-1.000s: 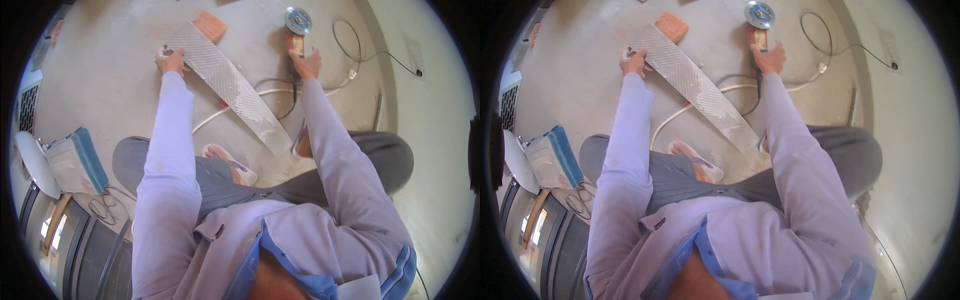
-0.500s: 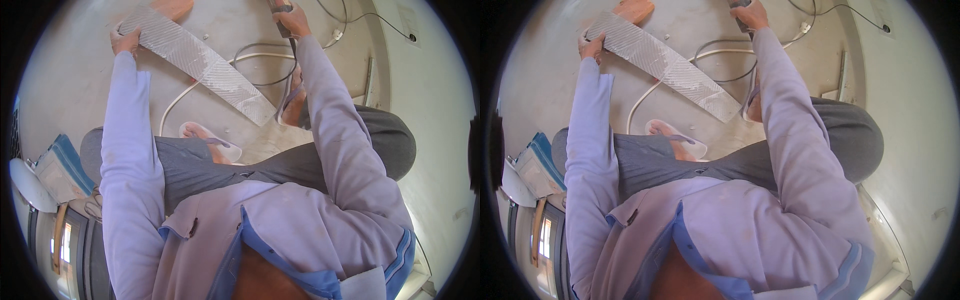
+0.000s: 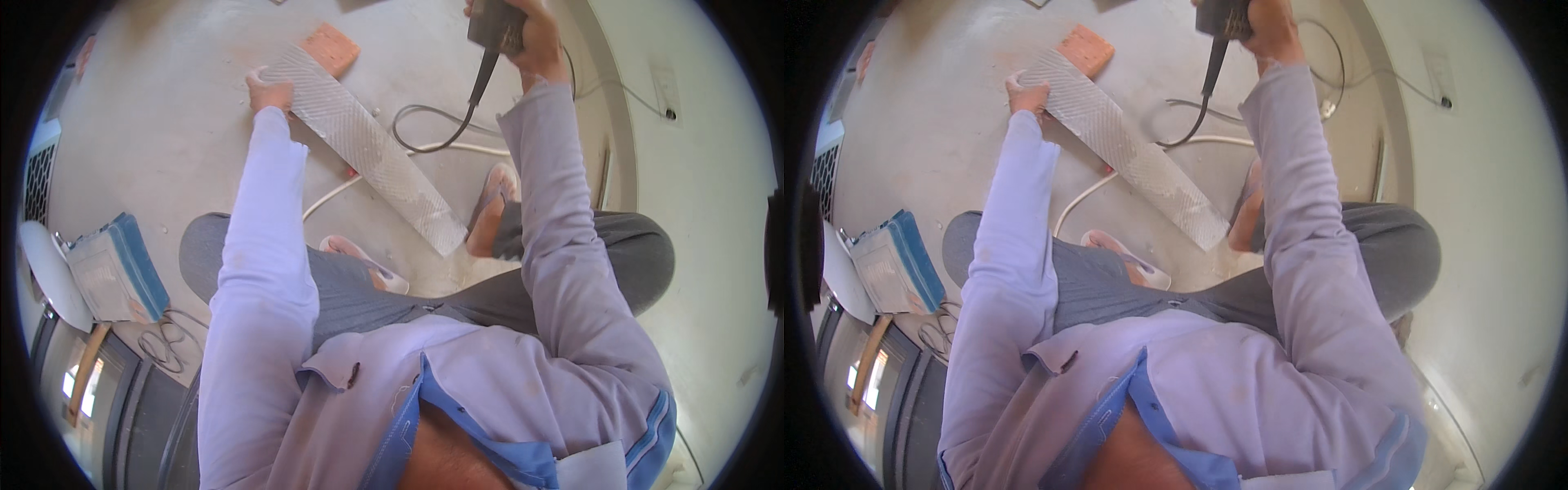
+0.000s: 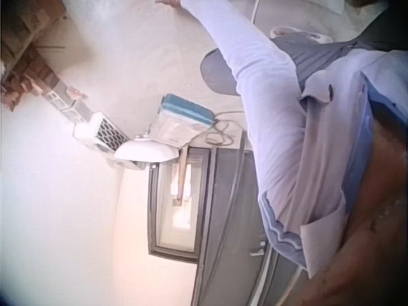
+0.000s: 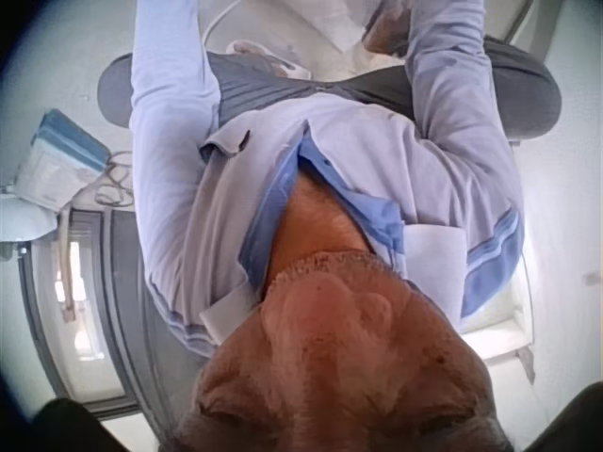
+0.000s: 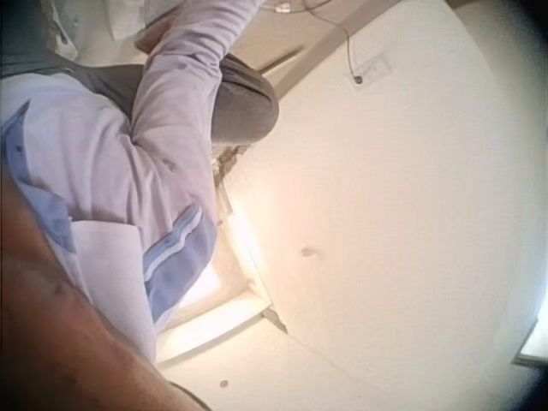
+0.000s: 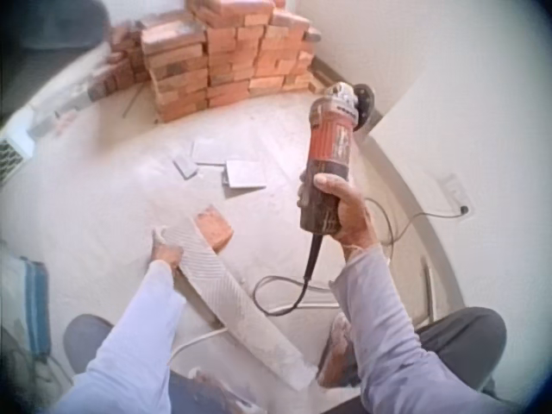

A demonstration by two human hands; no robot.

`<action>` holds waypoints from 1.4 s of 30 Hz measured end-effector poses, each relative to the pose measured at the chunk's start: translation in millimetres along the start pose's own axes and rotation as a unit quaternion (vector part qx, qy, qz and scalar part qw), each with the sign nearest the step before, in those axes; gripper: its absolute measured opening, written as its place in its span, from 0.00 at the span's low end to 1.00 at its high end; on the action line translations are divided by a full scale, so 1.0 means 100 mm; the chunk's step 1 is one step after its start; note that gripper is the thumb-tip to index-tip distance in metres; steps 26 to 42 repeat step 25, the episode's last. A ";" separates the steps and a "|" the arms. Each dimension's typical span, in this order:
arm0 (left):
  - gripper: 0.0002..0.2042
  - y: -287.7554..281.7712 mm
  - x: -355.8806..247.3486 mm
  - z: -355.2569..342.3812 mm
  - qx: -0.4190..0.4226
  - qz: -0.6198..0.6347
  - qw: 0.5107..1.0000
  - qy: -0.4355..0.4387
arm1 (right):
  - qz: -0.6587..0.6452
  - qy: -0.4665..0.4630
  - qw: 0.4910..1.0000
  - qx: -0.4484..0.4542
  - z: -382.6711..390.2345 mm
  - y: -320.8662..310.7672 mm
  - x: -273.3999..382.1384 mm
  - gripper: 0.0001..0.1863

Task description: The person kneels on the floor and uses a notched trowel to spread adhesive on the wall and the back of a tile. They then press the tile onto the wall and adjust its position. The person repeats this process with another tile, ensuring proper alignment and adhesion.

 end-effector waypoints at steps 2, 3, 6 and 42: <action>0.30 -0.01 -0.03 0.03 0.027 0.012 0.999 -0.020 | -0.014 0.041 0.998 0.038 0.04 0.27 -0.06 0.28; 0.28 -0.11 -0.11 0.07 -0.008 -0.005 1.000 0.021 | 0.001 0.074 0.996 0.056 0.05 0.38 -0.12 0.35; 0.24 -0.47 -0.31 0.17 -0.141 -0.001 0.985 0.094 | -0.003 0.058 0.986 0.159 0.15 0.80 -0.35 0.34; 0.38 0.55 -1.54 2.37 0.374 0.387 0.782 0.315 | 0.362 -0.001 0.882 0.303 0.26 1.23 0.03 0.46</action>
Point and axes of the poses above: each hand's wrist, its own z-axis away from the middle knuckle, its own y-axis out of the palm, x = y × z, the point moved 9 cm from there along -z, towards the middle knuckle, and after that the axes turned 14 degrees about -y, right-handed, at the moved point
